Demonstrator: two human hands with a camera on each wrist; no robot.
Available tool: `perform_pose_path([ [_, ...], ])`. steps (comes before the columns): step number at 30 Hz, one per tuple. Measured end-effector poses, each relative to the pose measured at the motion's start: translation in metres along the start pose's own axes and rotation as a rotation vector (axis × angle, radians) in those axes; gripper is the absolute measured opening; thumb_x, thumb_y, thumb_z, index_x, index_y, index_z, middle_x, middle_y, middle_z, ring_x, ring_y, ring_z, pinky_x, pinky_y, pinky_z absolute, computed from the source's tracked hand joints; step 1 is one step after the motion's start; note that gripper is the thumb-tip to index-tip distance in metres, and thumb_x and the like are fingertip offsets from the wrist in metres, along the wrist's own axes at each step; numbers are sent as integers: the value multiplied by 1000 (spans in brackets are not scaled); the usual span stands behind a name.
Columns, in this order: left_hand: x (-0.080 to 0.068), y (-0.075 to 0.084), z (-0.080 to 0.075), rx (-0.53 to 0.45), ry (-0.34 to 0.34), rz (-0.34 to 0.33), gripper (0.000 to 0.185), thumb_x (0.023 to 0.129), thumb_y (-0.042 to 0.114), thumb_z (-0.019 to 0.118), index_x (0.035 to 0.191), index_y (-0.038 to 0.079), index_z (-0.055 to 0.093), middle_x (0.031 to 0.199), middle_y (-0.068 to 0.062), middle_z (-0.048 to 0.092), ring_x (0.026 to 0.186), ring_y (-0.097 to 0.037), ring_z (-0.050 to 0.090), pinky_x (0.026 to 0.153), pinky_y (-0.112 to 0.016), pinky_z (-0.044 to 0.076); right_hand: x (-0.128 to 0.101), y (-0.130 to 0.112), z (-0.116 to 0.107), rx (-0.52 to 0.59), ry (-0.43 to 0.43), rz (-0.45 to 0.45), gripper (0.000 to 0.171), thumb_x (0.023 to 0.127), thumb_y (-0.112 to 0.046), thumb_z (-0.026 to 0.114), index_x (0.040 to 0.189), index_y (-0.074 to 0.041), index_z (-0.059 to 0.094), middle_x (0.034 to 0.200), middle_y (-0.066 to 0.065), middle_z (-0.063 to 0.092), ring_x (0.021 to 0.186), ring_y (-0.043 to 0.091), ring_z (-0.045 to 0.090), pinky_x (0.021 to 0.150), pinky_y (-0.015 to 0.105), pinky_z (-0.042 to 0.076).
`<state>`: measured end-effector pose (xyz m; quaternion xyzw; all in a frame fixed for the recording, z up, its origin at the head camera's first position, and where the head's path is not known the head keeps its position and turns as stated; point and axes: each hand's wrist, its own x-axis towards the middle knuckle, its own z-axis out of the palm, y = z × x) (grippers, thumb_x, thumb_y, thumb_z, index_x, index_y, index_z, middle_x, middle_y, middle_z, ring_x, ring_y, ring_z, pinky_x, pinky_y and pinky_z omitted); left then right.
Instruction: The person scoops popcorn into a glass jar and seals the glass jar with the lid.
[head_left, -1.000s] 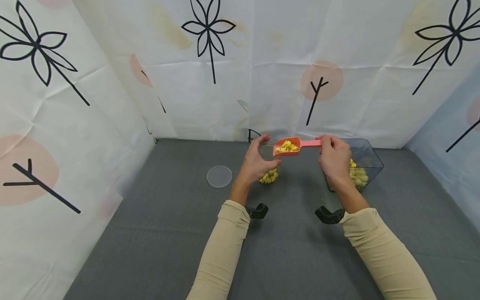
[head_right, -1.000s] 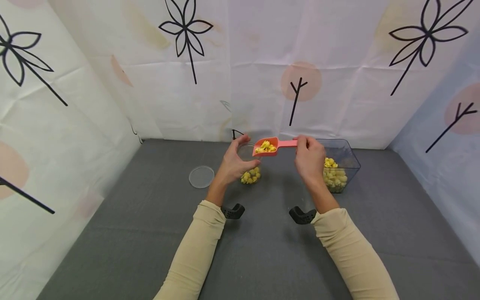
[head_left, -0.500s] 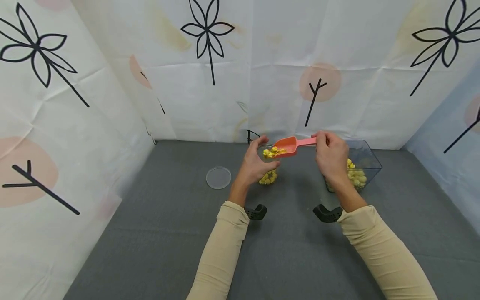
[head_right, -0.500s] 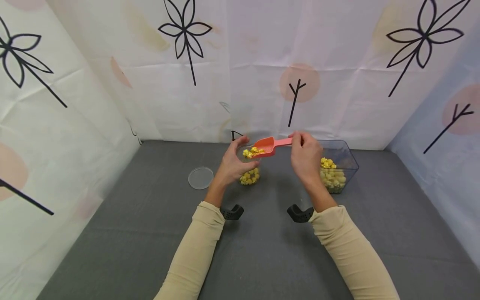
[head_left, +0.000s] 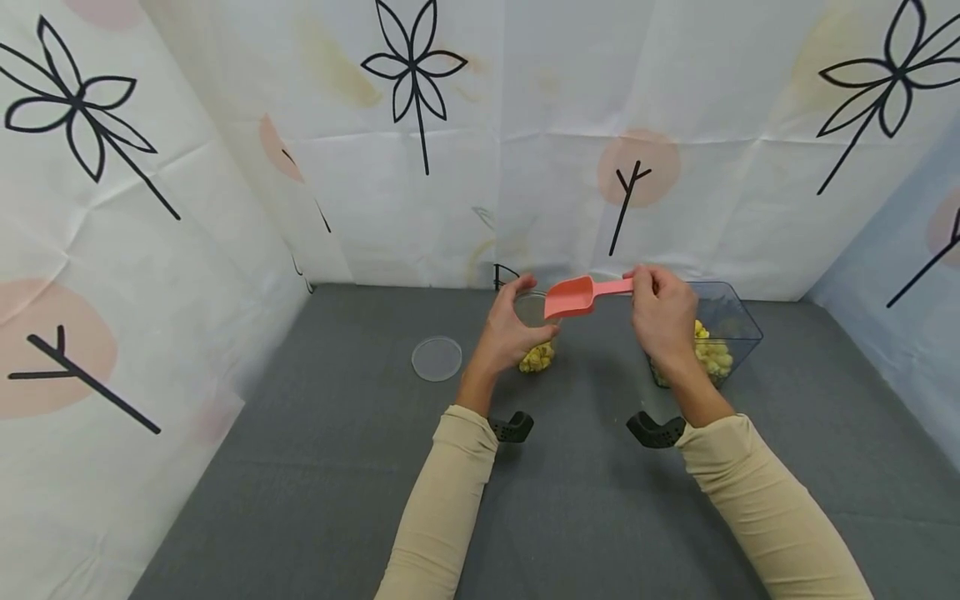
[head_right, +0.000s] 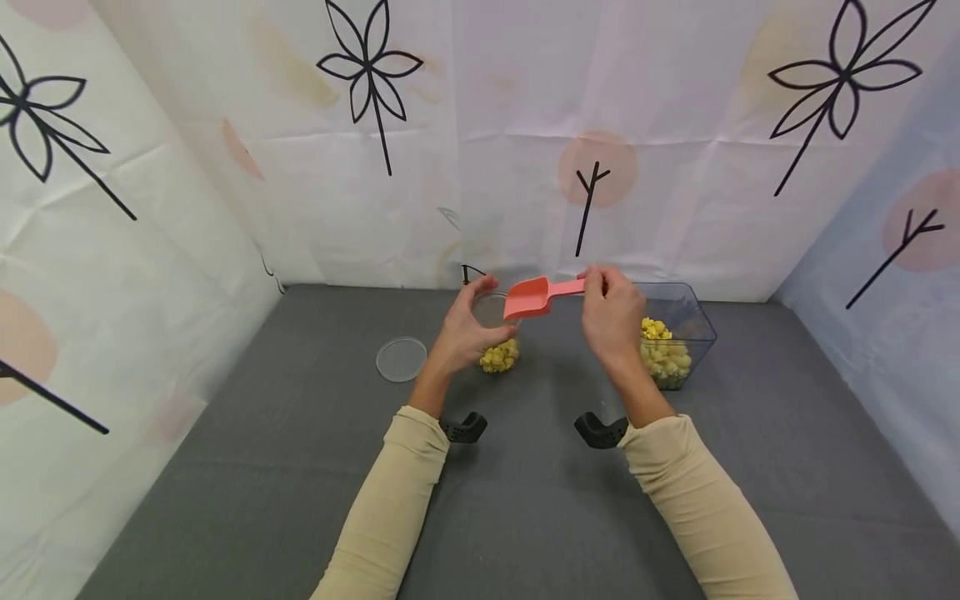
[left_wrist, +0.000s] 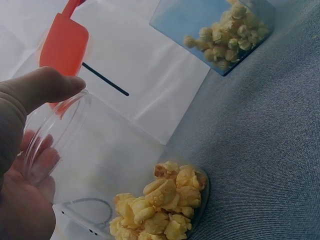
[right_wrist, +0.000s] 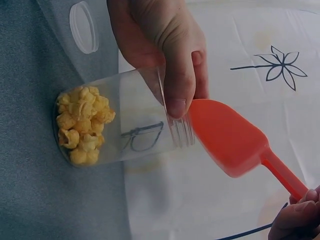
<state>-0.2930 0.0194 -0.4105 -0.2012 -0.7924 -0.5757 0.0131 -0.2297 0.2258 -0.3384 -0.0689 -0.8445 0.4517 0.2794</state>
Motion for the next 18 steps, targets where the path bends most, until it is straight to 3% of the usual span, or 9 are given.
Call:
perform_pose_path([
  [5, -2, 2, 0, -7, -14, -19, 90, 83, 22, 86, 157, 17, 36, 157, -1, 44, 147, -23, 40, 117, -52, 40, -2, 5, -1, 38, -30, 53, 47, 109, -37, 41, 104, -2, 72, 64, -6, 51, 45, 8, 45, 45, 26, 36],
  [9, -4, 2, -1, -7, -35, -35, 92, 82, 22, 87, 157, 17, 35, 158, -1, 42, 149, -23, 39, 118, -53, 38, -4, 9, -2, 132, -55, 171, 45, 109, -39, 42, 110, -2, 70, 69, -6, 51, 46, 6, 47, 47, 23, 42],
  [13, -3, 3, -2, 11, -29, -29, 92, 81, 24, 88, 157, 16, 36, 158, -2, 43, 149, -24, 39, 119, -54, 38, -3, 9, -3, 309, -44, 269, 41, 108, -37, 47, 115, -2, 68, 71, -5, 51, 45, 6, 44, 47, 21, 44],
  [18, -2, 5, -4, 45, -3, -17, 92, 80, 24, 88, 156, 15, 38, 157, -3, 44, 144, -25, 44, 113, -52, 44, 0, 6, -8, 550, -18, 312, 32, 107, -30, 52, 111, -2, 68, 72, 0, 50, 47, 7, 41, 45, 18, 43],
])
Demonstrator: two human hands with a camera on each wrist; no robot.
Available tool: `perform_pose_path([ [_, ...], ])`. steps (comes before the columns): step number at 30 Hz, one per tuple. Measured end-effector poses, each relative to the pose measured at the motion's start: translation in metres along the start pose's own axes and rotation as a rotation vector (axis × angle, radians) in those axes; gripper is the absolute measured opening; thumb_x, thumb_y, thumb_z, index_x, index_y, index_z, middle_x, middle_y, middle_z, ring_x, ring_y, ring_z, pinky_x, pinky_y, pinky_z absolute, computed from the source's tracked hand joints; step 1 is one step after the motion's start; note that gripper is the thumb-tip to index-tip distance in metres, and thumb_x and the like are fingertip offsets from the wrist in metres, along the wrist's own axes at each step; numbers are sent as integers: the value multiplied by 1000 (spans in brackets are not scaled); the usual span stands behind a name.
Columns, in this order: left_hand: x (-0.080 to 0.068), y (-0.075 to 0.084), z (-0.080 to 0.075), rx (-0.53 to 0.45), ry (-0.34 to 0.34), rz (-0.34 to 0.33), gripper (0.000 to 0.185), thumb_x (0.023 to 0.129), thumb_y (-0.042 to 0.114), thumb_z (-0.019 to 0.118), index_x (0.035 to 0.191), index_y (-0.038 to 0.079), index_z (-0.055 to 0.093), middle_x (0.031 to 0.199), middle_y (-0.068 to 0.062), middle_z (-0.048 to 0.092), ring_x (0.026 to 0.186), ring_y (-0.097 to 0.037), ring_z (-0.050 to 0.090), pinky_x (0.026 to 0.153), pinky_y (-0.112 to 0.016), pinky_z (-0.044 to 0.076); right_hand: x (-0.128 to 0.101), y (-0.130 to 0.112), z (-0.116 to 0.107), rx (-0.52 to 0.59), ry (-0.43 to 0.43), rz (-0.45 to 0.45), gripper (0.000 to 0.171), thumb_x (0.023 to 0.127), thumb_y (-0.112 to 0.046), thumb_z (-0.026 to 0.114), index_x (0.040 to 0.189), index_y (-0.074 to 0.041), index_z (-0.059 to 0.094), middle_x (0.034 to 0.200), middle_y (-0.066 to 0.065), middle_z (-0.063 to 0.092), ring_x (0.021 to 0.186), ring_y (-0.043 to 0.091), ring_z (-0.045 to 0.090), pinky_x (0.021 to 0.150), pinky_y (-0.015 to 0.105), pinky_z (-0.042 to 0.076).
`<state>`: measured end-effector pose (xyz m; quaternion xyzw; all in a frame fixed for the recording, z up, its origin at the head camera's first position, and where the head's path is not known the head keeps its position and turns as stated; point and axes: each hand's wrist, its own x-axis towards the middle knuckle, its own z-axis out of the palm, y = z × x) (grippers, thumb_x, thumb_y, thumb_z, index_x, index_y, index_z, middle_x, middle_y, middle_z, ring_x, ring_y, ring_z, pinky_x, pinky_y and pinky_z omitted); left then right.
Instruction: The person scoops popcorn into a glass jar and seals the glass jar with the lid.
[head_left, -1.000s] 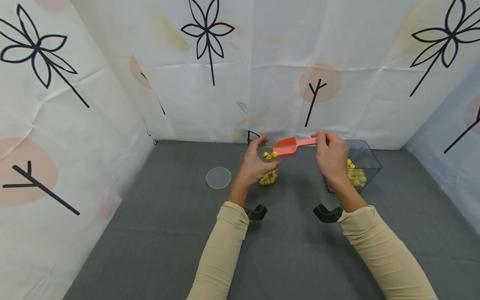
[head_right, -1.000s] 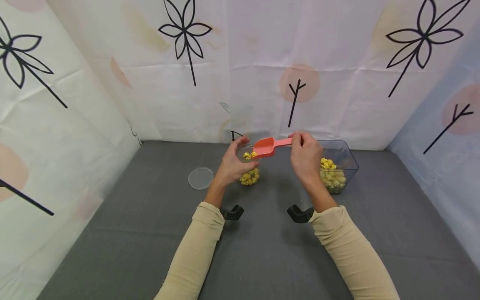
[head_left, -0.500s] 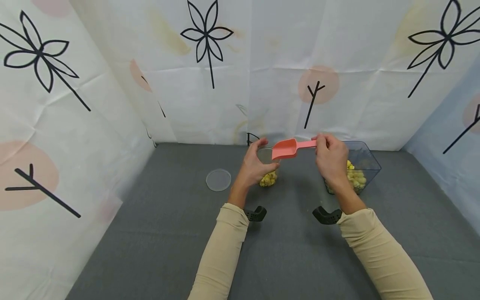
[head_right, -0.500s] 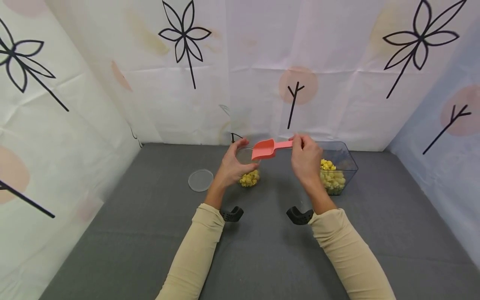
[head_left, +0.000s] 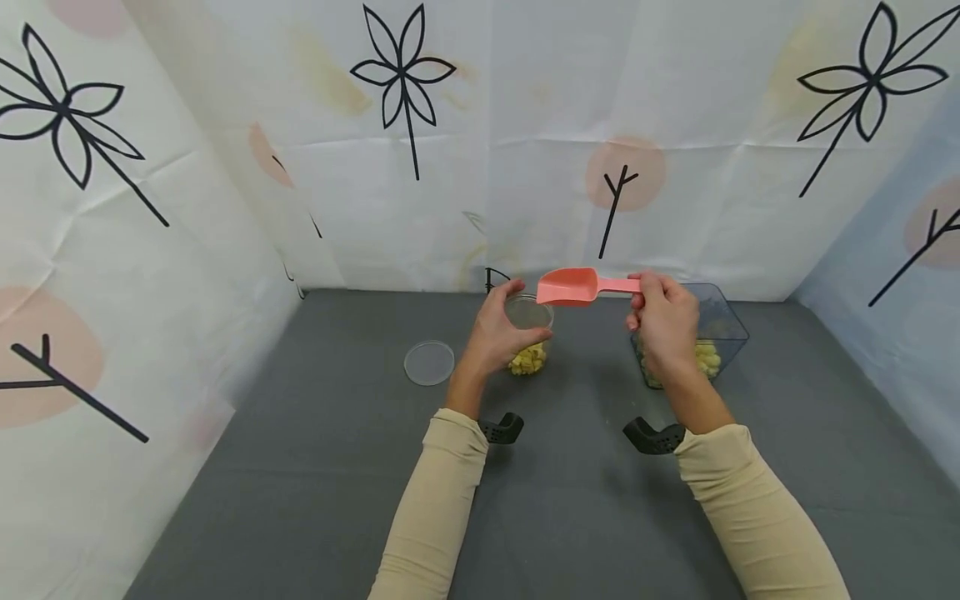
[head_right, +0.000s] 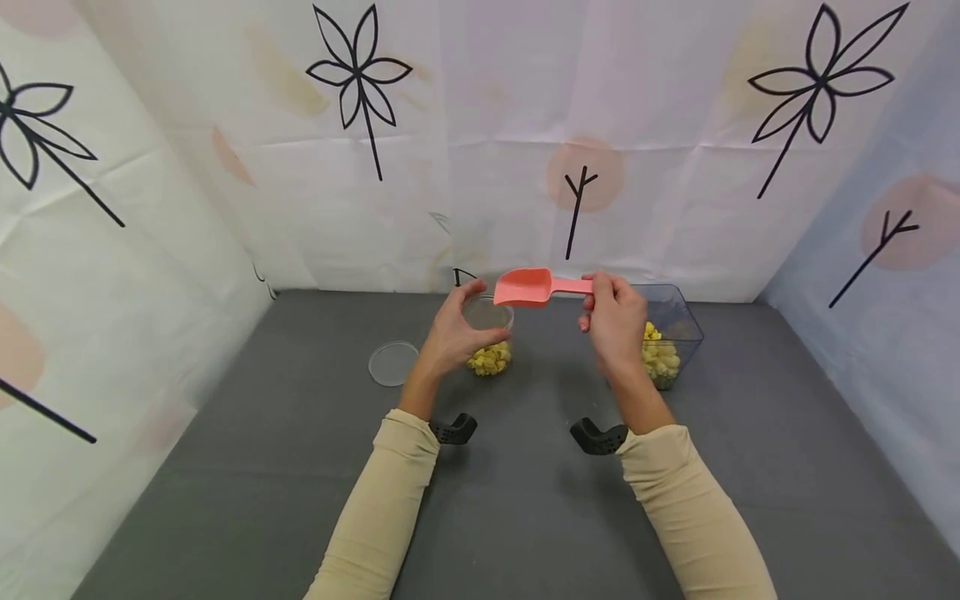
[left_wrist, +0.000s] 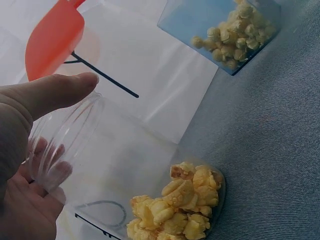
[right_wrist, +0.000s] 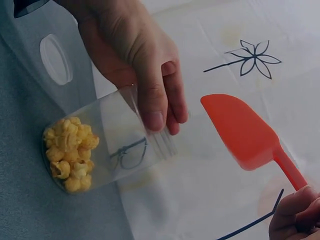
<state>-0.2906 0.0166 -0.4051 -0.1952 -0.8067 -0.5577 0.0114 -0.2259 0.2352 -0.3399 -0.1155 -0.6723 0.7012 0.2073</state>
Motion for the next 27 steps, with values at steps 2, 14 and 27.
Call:
perform_pose_path([
  [2, 0, 1, 0, 19, 1, 9, 92, 81, 25, 88, 157, 15, 37, 157, -3, 43, 143, -25, 45, 110, -51, 47, 0, -3, -2, 72, -3, 7, 30, 107, -28, 53, 110, -2, 68, 73, 1, 49, 49, 8, 39, 45, 18, 43],
  [14, -2, 16, 3, 95, 38, 52, 94, 81, 35, 87, 158, 19, 35, 159, 2, 40, 150, -24, 39, 117, -53, 41, -2, -19, -26, 202, -71, -7, 30, 103, -33, 59, 113, -5, 66, 80, 1, 47, 62, 10, 39, 52, 18, 44],
  [27, 0, 62, 17, 71, -13, 154, 98, 81, 37, 88, 159, 24, 32, 159, 9, 37, 148, -14, 37, 118, -47, 40, 5, -36, -56, 290, -31, -58, 23, 101, -29, 62, 106, -9, 71, 79, 2, 47, 64, 13, 36, 52, 19, 44],
])
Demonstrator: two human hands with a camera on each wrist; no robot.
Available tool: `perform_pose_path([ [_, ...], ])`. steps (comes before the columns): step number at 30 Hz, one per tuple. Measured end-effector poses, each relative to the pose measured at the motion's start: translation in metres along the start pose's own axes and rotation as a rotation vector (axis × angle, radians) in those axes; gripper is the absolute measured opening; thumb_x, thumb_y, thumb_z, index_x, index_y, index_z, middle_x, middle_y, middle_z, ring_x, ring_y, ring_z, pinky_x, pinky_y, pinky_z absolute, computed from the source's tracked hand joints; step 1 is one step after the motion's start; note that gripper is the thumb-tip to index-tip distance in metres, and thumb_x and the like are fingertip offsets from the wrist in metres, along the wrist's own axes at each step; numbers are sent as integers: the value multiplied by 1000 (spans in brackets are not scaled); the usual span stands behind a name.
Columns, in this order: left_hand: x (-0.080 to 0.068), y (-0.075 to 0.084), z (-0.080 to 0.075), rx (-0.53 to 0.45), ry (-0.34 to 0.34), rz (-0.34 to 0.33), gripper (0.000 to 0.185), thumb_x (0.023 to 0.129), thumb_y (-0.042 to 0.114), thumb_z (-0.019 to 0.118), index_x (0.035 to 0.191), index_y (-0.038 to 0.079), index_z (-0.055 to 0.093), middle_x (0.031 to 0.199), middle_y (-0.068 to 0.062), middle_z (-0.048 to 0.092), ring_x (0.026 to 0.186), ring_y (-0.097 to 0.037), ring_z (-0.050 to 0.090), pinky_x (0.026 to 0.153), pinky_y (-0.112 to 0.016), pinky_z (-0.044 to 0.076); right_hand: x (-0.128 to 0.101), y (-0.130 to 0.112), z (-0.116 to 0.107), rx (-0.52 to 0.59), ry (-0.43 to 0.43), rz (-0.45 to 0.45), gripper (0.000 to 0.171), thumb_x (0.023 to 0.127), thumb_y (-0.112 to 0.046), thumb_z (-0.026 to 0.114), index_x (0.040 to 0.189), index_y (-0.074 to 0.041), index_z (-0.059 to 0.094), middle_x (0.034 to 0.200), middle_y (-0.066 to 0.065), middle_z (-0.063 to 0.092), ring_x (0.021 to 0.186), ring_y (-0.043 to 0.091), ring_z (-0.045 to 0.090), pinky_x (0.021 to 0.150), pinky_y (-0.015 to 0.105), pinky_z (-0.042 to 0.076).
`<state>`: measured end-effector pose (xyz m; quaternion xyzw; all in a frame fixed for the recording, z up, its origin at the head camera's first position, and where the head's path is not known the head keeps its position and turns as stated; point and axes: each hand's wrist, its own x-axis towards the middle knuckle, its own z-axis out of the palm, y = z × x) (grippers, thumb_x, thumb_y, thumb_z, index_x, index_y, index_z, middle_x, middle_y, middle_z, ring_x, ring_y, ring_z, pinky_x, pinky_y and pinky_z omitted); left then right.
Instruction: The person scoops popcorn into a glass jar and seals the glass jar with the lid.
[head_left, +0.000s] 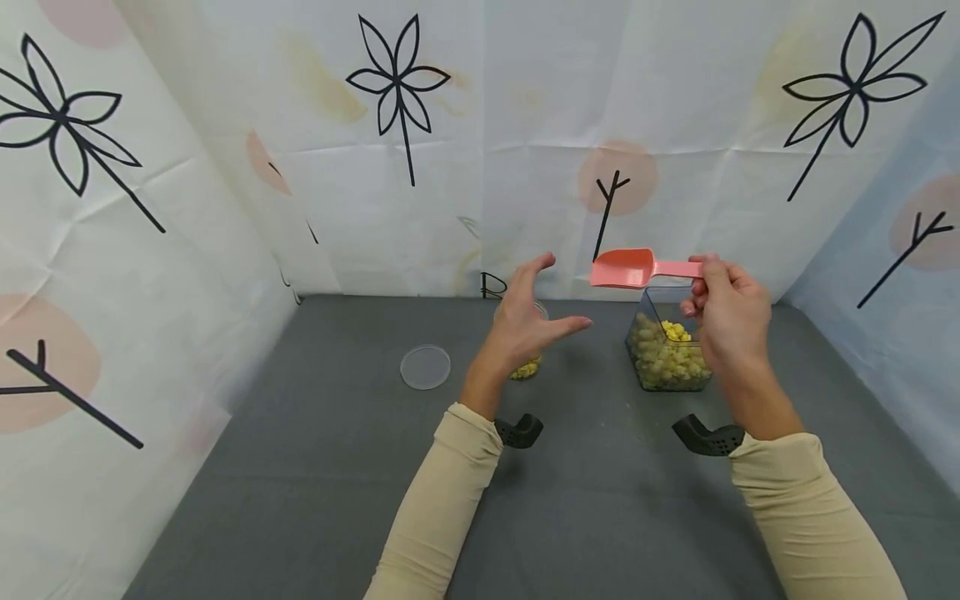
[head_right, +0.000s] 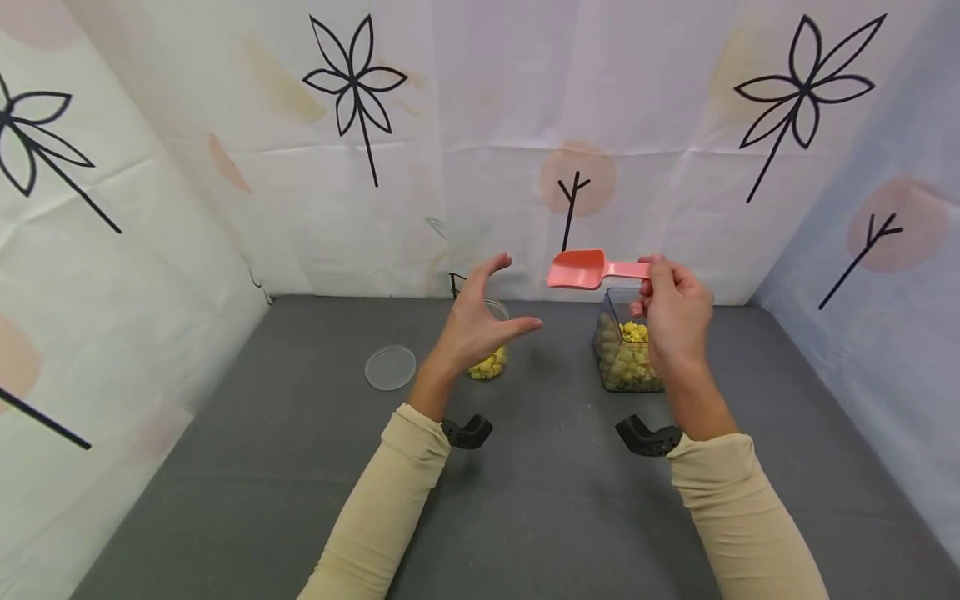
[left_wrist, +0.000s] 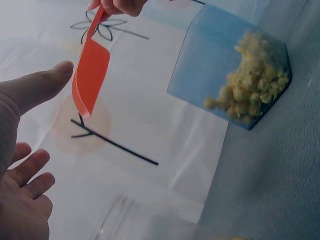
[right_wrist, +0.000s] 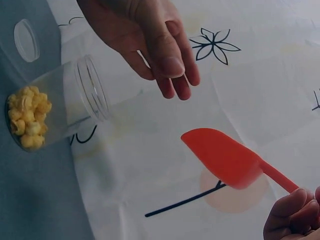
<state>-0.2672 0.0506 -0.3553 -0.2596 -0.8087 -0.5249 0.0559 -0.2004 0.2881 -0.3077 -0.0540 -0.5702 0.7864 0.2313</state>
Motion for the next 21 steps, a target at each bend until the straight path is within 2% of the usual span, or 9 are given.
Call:
perform_pose_path([
  [5, 7, 11, 18, -34, -62, 40, 101, 79, 40, 88, 160, 26, 30, 158, 11, 37, 150, -12, 35, 119, -46, 39, 1, -10, -11, 29, 35, -17, 25, 99, -30, 65, 103, -7, 74, 76, 2, 47, 61, 13, 36, 51, 19, 44],
  [9, 11, 14, 34, -29, -100, 35, 101, 79, 42, 88, 160, 27, 29, 160, 10, 36, 150, -13, 35, 118, -45, 40, 1, -17, -18, 27, 101, -51, 27, 100, -29, 65, 101, -4, 75, 75, 4, 45, 55, 14, 37, 49, 18, 46],
  [15, 18, 16, 58, -27, -161, -21, 102, 79, 47, 87, 161, 32, 27, 161, 8, 34, 149, -14, 37, 116, -46, 43, 4, -29, -26, -91, 228, -192, 25, 100, -28, 65, 97, -6, 78, 74, 5, 45, 45, 12, 42, 48, 15, 46],
  [19, 27, 20, 74, -35, -193, -33, 105, 79, 50, 86, 162, 33, 24, 162, 8, 32, 149, -14, 38, 114, -45, 45, 9, -33, -34, -110, 247, -248, 24, 100, -25, 65, 95, -6, 78, 72, 5, 45, 42, 11, 42, 48, 14, 45],
  [21, 31, 22, 83, -38, -208, -42, 106, 79, 51, 86, 162, 33, 23, 163, 7, 31, 149, -14, 38, 113, -45, 46, 11, -33, -38, -174, 260, -268, 24, 101, -25, 64, 94, -7, 78, 69, 3, 46, 41, 10, 43, 49, 13, 45],
])
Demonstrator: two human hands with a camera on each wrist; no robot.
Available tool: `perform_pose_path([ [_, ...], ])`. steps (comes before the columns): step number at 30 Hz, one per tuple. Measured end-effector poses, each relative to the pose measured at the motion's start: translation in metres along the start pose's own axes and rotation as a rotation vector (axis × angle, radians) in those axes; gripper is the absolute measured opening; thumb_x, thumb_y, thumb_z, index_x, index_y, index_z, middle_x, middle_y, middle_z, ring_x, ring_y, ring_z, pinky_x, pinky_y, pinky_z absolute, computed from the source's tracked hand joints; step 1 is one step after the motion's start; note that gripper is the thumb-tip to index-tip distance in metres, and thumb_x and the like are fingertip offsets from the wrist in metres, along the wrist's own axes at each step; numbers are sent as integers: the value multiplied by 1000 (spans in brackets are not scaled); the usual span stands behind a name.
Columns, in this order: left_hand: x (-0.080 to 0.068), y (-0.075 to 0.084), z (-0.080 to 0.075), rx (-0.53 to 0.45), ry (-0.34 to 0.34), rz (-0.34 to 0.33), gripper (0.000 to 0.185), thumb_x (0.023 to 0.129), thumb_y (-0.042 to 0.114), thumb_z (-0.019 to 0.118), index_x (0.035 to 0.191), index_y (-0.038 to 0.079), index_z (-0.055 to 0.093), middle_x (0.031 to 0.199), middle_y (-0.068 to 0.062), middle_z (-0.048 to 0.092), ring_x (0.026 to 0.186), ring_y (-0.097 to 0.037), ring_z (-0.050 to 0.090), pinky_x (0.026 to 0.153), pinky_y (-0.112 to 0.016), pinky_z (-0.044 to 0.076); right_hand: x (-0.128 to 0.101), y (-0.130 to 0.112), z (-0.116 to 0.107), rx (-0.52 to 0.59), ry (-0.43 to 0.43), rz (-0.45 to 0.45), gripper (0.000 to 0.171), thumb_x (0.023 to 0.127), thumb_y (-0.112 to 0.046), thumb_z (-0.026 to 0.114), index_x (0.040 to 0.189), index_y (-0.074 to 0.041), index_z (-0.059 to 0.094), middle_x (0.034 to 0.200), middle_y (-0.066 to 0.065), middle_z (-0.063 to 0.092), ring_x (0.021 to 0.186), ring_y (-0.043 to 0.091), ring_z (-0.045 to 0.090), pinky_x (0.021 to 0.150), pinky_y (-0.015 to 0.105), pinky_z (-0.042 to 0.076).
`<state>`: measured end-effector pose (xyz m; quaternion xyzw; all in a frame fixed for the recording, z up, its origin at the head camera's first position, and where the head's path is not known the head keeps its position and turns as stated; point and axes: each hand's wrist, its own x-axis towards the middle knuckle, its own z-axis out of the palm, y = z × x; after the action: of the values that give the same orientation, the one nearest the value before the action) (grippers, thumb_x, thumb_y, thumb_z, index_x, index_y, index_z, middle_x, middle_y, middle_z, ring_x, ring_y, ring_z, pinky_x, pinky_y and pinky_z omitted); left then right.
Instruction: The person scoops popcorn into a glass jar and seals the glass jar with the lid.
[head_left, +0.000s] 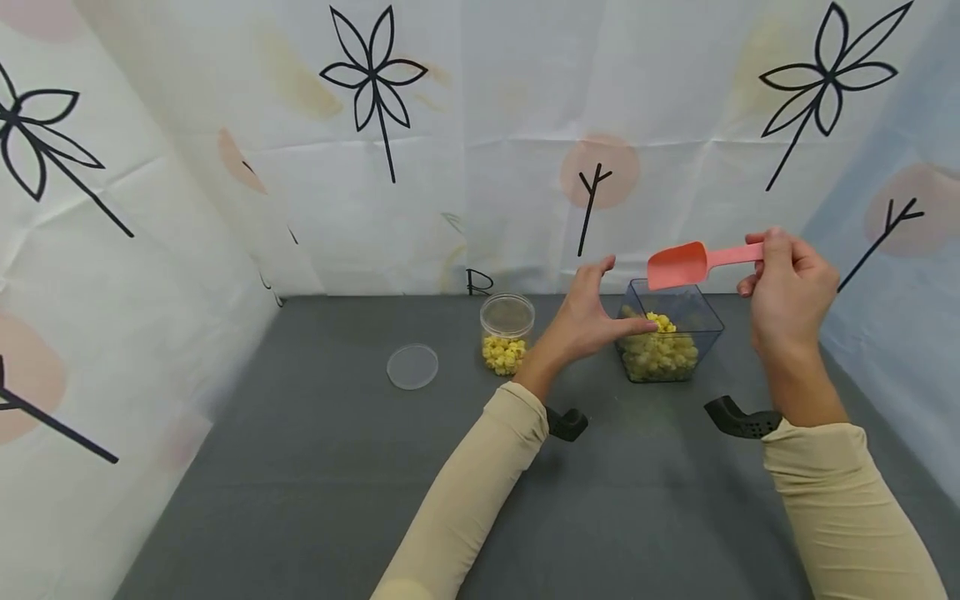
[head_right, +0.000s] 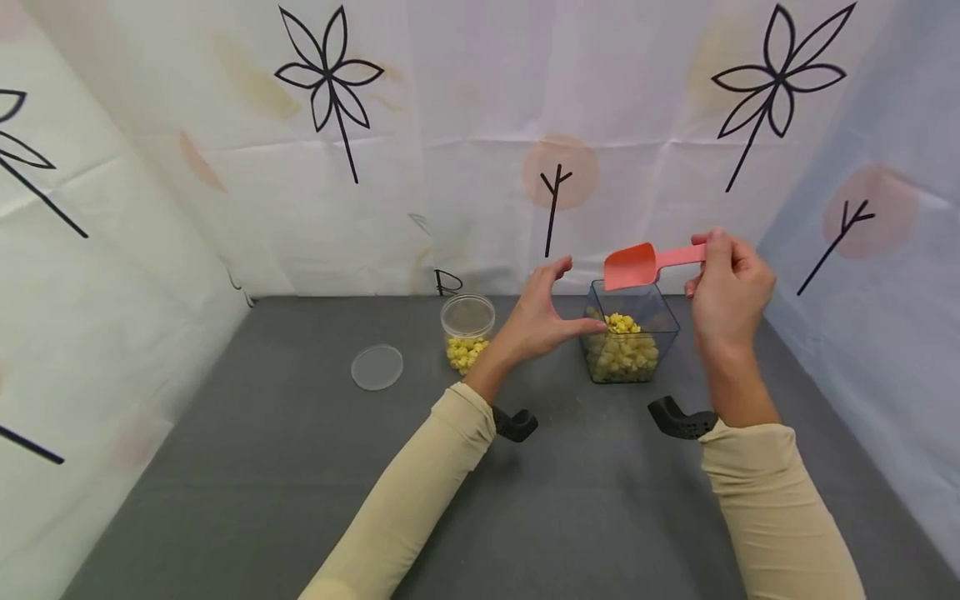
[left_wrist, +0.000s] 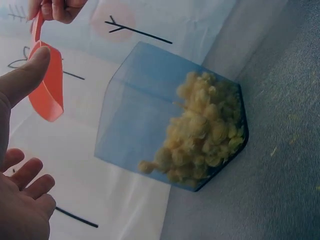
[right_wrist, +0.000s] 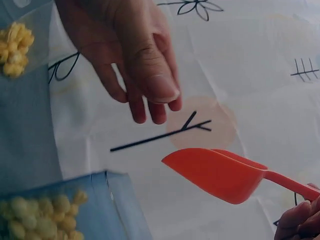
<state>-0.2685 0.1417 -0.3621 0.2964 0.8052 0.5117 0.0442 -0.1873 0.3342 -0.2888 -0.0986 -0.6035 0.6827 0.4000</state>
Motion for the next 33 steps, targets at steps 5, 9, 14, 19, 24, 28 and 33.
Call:
perform_pose_path([
  [5, 16, 4, 17, 11, -39, -3, 106, 78, 53, 86, 162, 33, 24, 164, 7, 28, 151, -15, 36, 113, -43, 46, 7, 8, -9, -429, 35, -95, 31, 105, -35, 54, 103, -15, 77, 63, -10, 47, 47, 3, 42, 49, 14, 37],
  [9, 25, 3, 27, 66, -59, -16, 106, 77, 55, 85, 161, 33, 25, 165, 7, 28, 151, -13, 35, 114, -40, 46, 8, 17, -13, -667, 26, -153, 42, 106, -43, 47, 111, -12, 76, 62, -14, 41, 51, 5, 32, 48, 20, 26],
  [14, 29, -1, 34, 95, -52, -48, 106, 77, 57, 84, 161, 32, 26, 165, 6, 28, 150, -14, 36, 114, -40, 46, 5, 22, -12, -742, -9, -206, 48, 106, -46, 46, 113, -8, 76, 65, -16, 43, 53, 7, 29, 50, 23, 24],
  [19, 31, -3, 40, 84, -39, -64, 106, 77, 55, 85, 162, 28, 27, 165, 4, 29, 150, -16, 36, 115, -41, 46, 3, 25, -11, -760, -56, -238, 48, 106, -44, 47, 112, -6, 76, 67, -19, 45, 54, 7, 32, 51, 22, 25],
  [24, 35, -6, 48, 82, -44, -60, 108, 77, 55, 86, 162, 27, 25, 167, 5, 27, 152, -15, 32, 117, -40, 44, 3, 27, -11, -787, -76, -296, 45, 106, -40, 49, 109, -5, 78, 71, -19, 53, 54, 3, 34, 52, 19, 28],
  [28, 38, -8, 54, 91, -50, -53, 110, 78, 55, 85, 163, 26, 22, 168, 5, 24, 155, -15, 28, 119, -40, 41, 2, 29, -10, -824, -110, -334, 45, 108, -36, 48, 110, -1, 77, 87, 10, 70, 56, -4, 35, 53, 16, 28],
  [33, 41, -11, 58, 60, -64, -48, 111, 79, 53, 85, 164, 27, 18, 170, 6, 21, 157, -15, 24, 121, -43, 38, 2, 32, -9, -882, -141, -362, 47, 109, -35, 48, 112, 2, 76, 98, 24, 71, 62, -9, 35, 57, 13, 28],
])
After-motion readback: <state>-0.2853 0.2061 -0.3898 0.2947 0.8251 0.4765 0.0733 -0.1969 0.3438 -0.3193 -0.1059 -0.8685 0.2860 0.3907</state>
